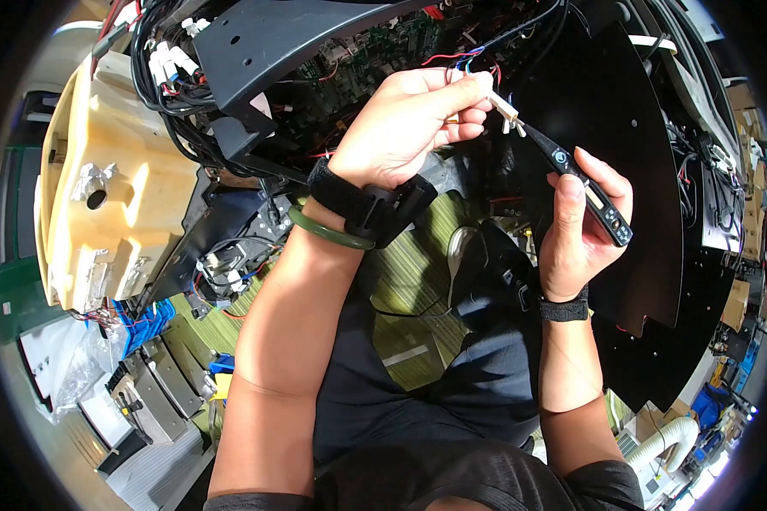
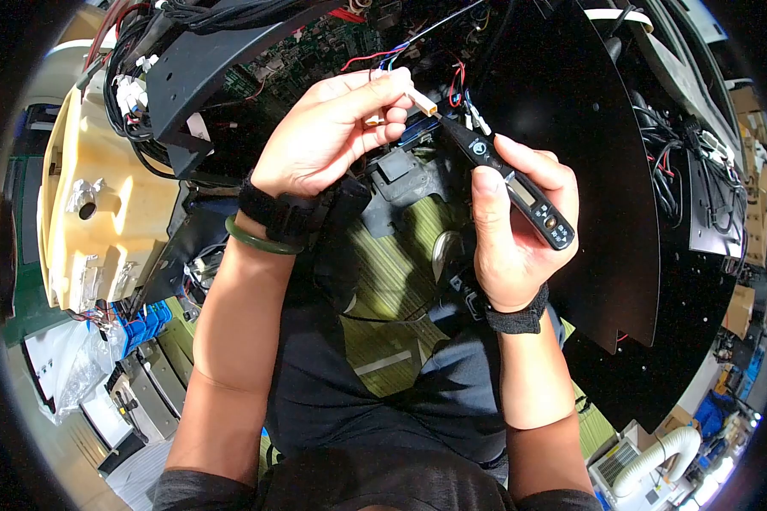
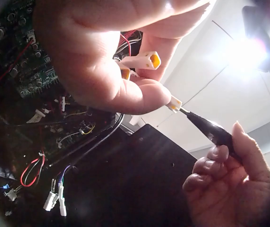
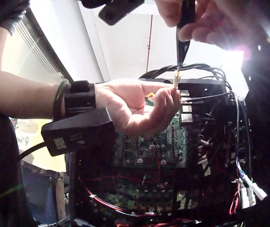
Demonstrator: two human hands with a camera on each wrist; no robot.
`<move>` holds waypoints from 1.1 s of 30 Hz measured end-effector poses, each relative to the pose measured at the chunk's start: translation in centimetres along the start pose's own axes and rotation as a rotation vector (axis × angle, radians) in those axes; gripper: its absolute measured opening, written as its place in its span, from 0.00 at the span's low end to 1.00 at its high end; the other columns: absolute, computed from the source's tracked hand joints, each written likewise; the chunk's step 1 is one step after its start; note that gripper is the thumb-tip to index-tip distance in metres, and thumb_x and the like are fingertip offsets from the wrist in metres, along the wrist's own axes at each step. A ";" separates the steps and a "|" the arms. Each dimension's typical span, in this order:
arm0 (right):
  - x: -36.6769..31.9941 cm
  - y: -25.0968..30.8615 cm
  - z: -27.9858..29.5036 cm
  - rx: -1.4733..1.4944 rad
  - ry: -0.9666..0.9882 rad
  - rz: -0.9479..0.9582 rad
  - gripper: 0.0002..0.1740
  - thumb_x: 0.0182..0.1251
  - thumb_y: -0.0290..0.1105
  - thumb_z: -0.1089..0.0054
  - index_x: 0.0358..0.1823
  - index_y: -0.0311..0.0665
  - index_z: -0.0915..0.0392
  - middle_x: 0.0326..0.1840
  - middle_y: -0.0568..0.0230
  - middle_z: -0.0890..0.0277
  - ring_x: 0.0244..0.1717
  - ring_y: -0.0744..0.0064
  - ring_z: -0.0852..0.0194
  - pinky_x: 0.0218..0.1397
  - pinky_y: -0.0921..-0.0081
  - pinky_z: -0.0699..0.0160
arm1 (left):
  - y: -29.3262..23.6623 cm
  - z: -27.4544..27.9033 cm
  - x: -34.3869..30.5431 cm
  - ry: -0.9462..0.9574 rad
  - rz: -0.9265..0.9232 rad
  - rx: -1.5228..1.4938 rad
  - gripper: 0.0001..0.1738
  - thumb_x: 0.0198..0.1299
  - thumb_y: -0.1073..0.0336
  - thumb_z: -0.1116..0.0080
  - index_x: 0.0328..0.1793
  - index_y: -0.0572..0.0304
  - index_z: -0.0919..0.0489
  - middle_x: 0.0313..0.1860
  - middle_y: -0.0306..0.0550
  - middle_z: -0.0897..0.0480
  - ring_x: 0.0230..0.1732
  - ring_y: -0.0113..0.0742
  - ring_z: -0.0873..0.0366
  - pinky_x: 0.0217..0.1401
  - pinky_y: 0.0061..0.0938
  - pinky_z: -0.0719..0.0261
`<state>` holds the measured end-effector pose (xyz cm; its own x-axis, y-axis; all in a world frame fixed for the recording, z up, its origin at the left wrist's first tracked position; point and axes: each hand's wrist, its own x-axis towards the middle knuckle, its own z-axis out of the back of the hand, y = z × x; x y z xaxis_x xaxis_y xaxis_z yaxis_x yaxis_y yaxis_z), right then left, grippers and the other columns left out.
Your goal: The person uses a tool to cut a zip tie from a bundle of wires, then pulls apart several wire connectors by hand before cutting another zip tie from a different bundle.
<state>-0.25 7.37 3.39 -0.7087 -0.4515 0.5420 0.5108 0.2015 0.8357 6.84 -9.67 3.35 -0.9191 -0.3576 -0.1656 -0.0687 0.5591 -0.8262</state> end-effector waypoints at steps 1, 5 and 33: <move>0.0 0.0 0.0 -0.012 -0.001 0.006 0.15 0.58 0.25 0.43 0.45 0.26 0.30 0.41 0.56 0.27 0.33 0.75 0.25 0.40 0.82 0.24 | 0.0 0.0 0.0 0.004 -0.003 -0.004 0.10 0.60 0.62 0.48 0.37 0.62 0.25 0.30 0.35 0.24 0.30 0.18 0.28 0.35 0.12 0.25; 0.1 0.2 -0.1 0.024 -0.032 0.004 0.15 0.58 0.25 0.43 0.45 0.26 0.30 0.41 0.55 0.27 0.34 0.75 0.25 0.40 0.82 0.24 | -0.1 0.0 0.0 0.006 -0.002 0.013 0.11 0.60 0.62 0.48 0.39 0.63 0.24 0.31 0.36 0.24 0.31 0.19 0.27 0.36 0.13 0.25; 0.3 0.6 -0.1 0.161 -0.087 0.058 0.11 0.56 0.27 0.45 0.38 0.28 0.30 0.30 0.60 0.32 0.25 0.81 0.36 0.30 0.87 0.35 | -0.6 0.4 -0.2 0.089 -0.073 0.181 0.16 0.63 0.63 0.54 0.50 0.68 0.26 0.24 0.32 0.30 0.25 0.17 0.35 0.31 0.10 0.33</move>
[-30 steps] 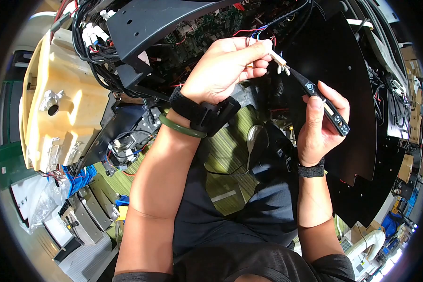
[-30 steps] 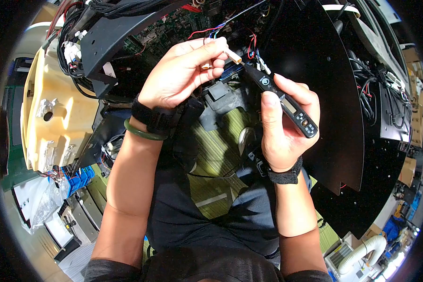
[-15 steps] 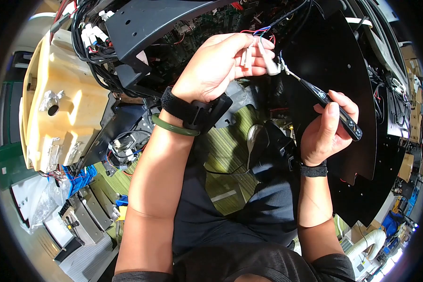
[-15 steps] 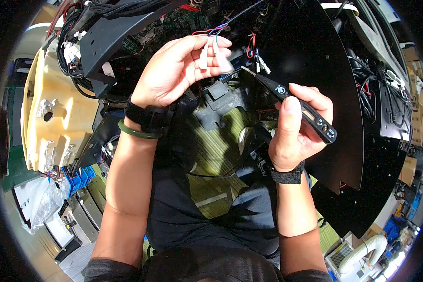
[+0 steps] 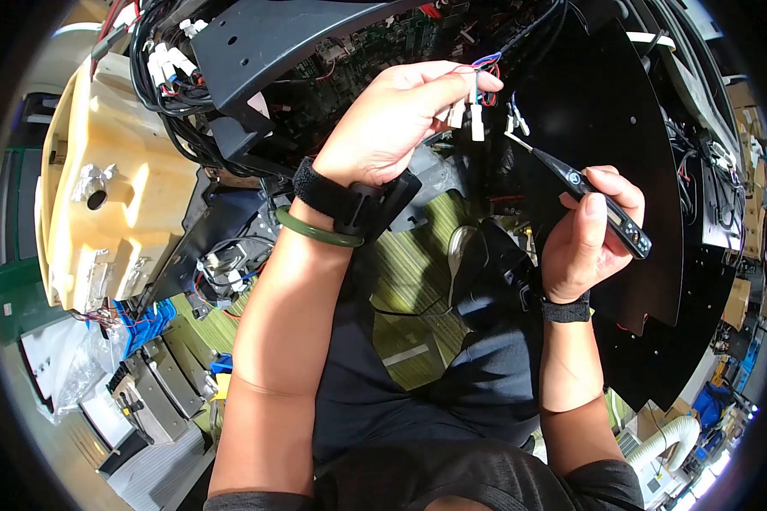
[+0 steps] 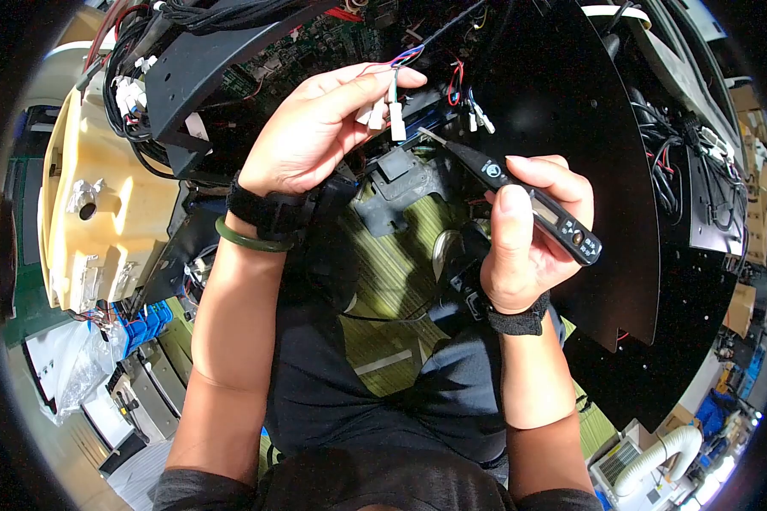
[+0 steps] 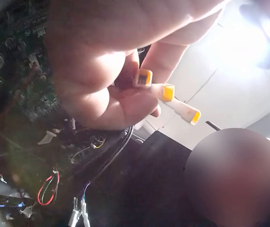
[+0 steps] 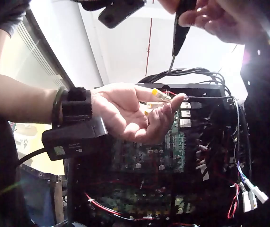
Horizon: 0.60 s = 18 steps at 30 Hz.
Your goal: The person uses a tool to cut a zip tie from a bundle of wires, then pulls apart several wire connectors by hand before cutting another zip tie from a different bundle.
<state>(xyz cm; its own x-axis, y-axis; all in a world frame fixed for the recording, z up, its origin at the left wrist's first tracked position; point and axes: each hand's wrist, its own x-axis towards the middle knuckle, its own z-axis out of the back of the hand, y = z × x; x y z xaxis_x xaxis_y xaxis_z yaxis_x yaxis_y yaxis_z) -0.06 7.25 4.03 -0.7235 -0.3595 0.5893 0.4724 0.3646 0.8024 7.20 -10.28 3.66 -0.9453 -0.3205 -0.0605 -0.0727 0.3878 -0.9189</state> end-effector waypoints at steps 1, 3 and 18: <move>-0.1 -0.1 0.0 0.020 0.017 0.003 0.11 0.56 0.27 0.44 0.38 0.28 0.30 0.31 0.59 0.32 0.25 0.80 0.35 0.30 0.86 0.34 | 0.0 -0.1 0.0 -0.001 0.007 -0.023 0.16 0.63 0.63 0.53 0.50 0.68 0.26 0.24 0.32 0.30 0.25 0.17 0.35 0.31 0.10 0.33; -0.2 -0.4 0.3 0.028 0.077 0.023 0.13 0.56 0.28 0.45 0.39 0.26 0.30 0.35 0.54 0.31 0.31 0.75 0.31 0.33 0.85 0.29 | 0.0 -0.3 -0.1 -0.002 0.014 -0.045 0.16 0.62 0.63 0.51 0.50 0.68 0.26 0.24 0.32 0.29 0.25 0.17 0.34 0.31 0.10 0.32; -0.5 -0.5 -0.1 0.006 0.130 -0.030 0.12 0.53 0.20 0.42 0.40 0.27 0.29 0.36 0.57 0.29 0.35 0.75 0.32 0.40 0.81 0.33 | 0.4 -0.8 0.1 -0.091 0.013 -0.158 0.13 0.61 0.65 0.50 0.46 0.68 0.25 0.27 0.35 0.27 0.27 0.18 0.31 0.32 0.11 0.31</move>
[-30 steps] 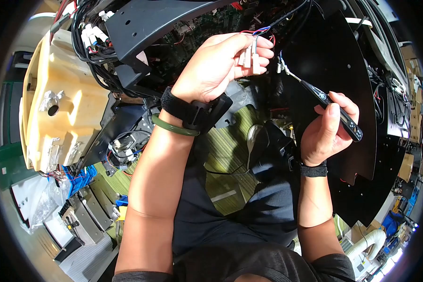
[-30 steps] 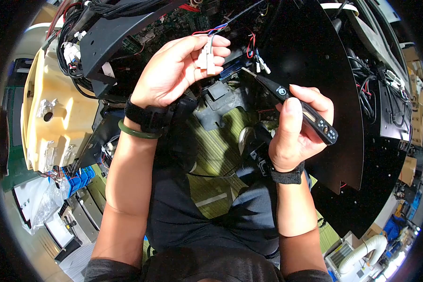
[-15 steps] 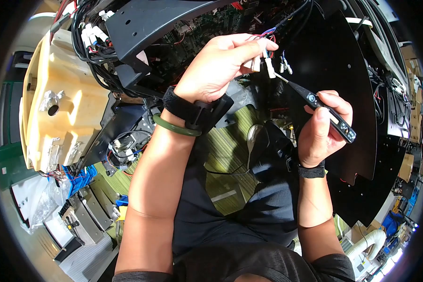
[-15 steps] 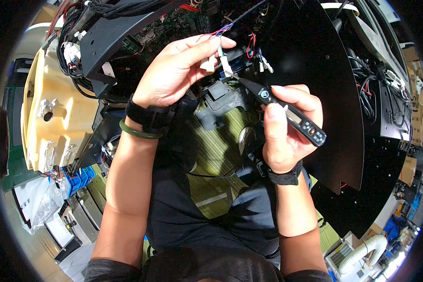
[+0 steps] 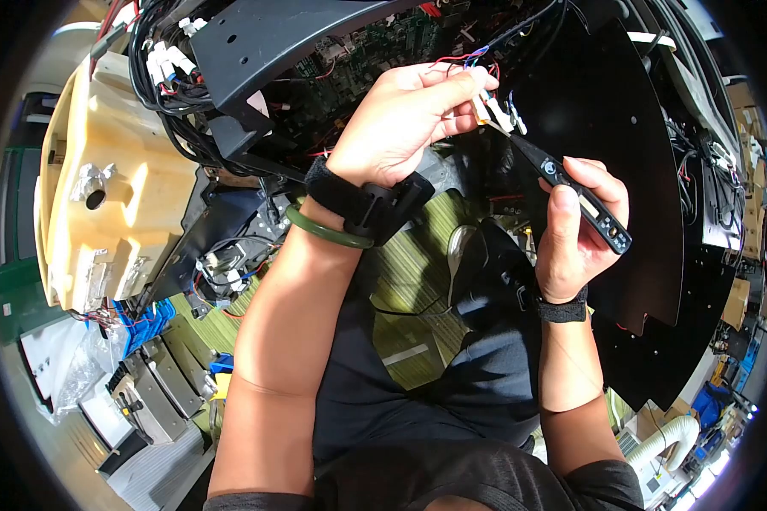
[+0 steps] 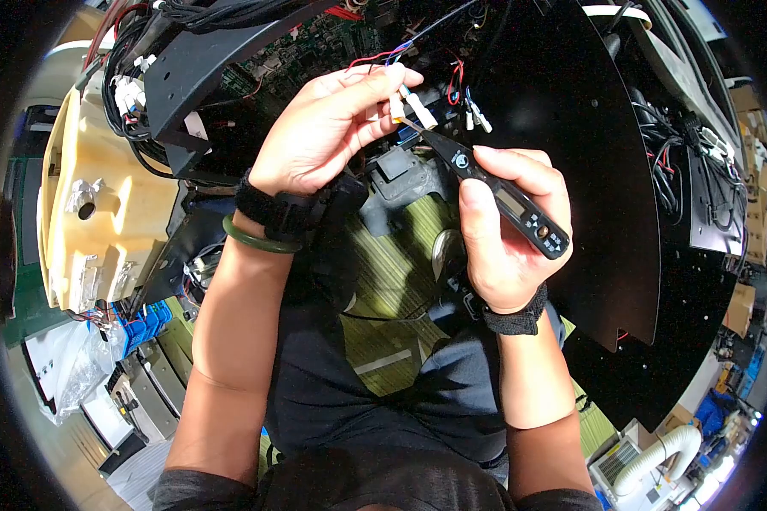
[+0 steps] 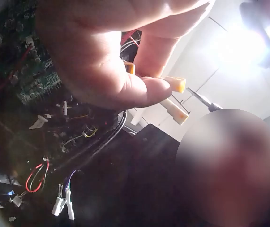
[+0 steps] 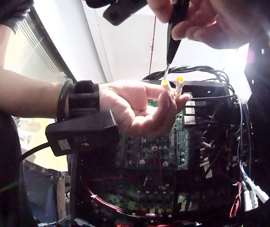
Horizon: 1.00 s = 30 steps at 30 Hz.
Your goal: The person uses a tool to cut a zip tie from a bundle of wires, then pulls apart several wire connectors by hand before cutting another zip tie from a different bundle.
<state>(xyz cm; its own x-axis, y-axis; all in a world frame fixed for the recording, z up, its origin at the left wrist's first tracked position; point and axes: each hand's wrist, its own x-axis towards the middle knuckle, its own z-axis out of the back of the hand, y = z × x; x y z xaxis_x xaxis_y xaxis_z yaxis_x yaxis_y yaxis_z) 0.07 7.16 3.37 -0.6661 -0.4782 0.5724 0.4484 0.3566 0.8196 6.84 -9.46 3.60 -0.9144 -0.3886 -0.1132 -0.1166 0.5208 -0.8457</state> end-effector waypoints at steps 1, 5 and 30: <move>0.0 0.1 0.0 0.000 0.000 0.000 0.12 0.53 0.20 0.42 0.40 0.27 0.29 0.36 0.57 0.29 0.35 0.75 0.32 0.40 0.81 0.33 | 0.0 -0.1 0.0 0.001 0.005 -0.021 0.13 0.61 0.65 0.50 0.46 0.68 0.25 0.27 0.35 0.27 0.27 0.18 0.31 0.32 0.11 0.30; 0.0 0.3 -0.1 -0.072 0.025 -0.024 0.14 0.51 0.17 0.40 0.41 0.26 0.29 0.36 0.56 0.28 0.35 0.76 0.31 0.40 0.83 0.32 | 0.1 0.1 0.0 0.010 0.000 -0.048 0.13 0.61 0.65 0.49 0.45 0.68 0.25 0.28 0.35 0.26 0.28 0.18 0.30 0.33 0.11 0.29; 0.1 0.3 -0.3 -0.156 0.022 0.004 0.16 0.48 0.18 0.36 0.39 0.27 0.29 0.32 0.58 0.28 0.30 0.79 0.31 0.33 0.87 0.33 | 0.1 0.0 0.0 0.018 -0.017 -0.072 0.12 0.60 0.66 0.48 0.45 0.67 0.25 0.28 0.36 0.25 0.30 0.19 0.28 0.35 0.12 0.28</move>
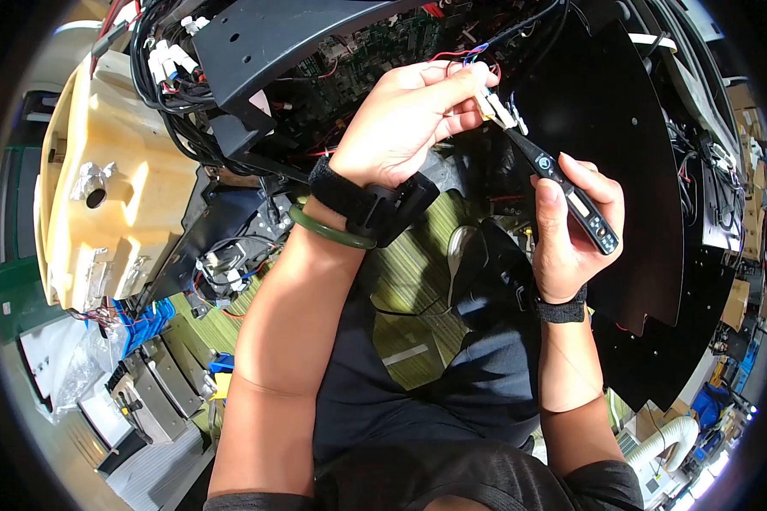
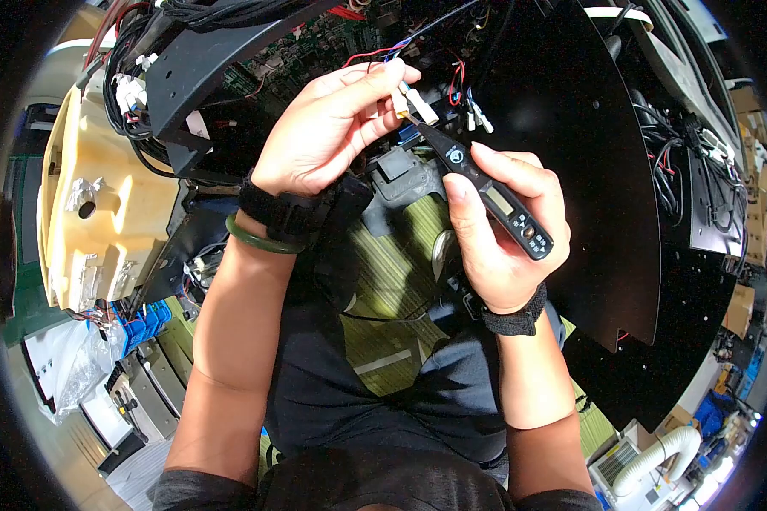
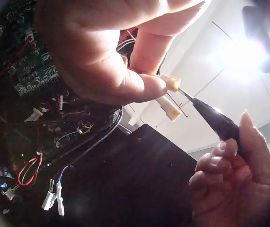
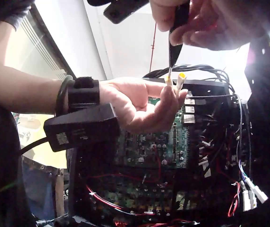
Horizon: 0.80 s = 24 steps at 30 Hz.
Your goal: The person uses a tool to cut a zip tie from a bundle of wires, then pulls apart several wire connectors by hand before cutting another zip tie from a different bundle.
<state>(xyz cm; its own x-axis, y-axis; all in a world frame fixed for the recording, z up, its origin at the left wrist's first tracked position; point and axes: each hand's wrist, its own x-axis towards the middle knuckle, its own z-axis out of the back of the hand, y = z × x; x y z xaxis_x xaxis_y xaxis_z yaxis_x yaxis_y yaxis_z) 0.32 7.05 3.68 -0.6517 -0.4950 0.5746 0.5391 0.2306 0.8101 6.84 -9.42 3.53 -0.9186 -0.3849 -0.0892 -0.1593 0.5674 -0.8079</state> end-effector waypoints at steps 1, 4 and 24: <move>0.0 -0.1 0.0 0.000 0.000 0.000 0.16 0.48 0.18 0.36 0.39 0.27 0.29 0.32 0.58 0.28 0.30 0.79 0.31 0.33 0.87 0.33 | -0.1 -0.1 0.0 -0.010 -0.001 0.003 0.12 0.60 0.65 0.48 0.45 0.67 0.25 0.28 0.36 0.25 0.30 0.19 0.28 0.35 0.12 0.28; 0.0 -0.1 0.0 -0.012 0.008 0.024 0.16 0.48 0.18 0.36 0.40 0.27 0.29 0.32 0.58 0.28 0.30 0.79 0.32 0.33 0.86 0.34 | -0.1 -0.2 -0.1 -0.025 0.001 0.011 0.12 0.60 0.65 0.48 0.45 0.67 0.25 0.28 0.36 0.25 0.30 0.19 0.28 0.36 0.12 0.28; 0.0 -0.2 0.0 0.036 0.020 0.003 0.15 0.48 0.18 0.37 0.39 0.28 0.29 0.33 0.58 0.28 0.31 0.77 0.32 0.35 0.85 0.34 | -0.1 -0.1 0.0 -0.015 -0.004 0.025 0.12 0.60 0.65 0.49 0.45 0.68 0.25 0.28 0.35 0.25 0.29 0.18 0.28 0.35 0.11 0.28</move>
<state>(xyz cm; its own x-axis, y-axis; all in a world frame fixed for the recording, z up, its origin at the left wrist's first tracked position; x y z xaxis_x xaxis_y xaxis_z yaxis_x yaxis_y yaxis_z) 0.22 6.99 3.56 -0.6390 -0.5113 0.5747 0.5212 0.2616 0.8123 6.86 -9.39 3.65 -0.9125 -0.3980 -0.0947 -0.1534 0.5475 -0.8227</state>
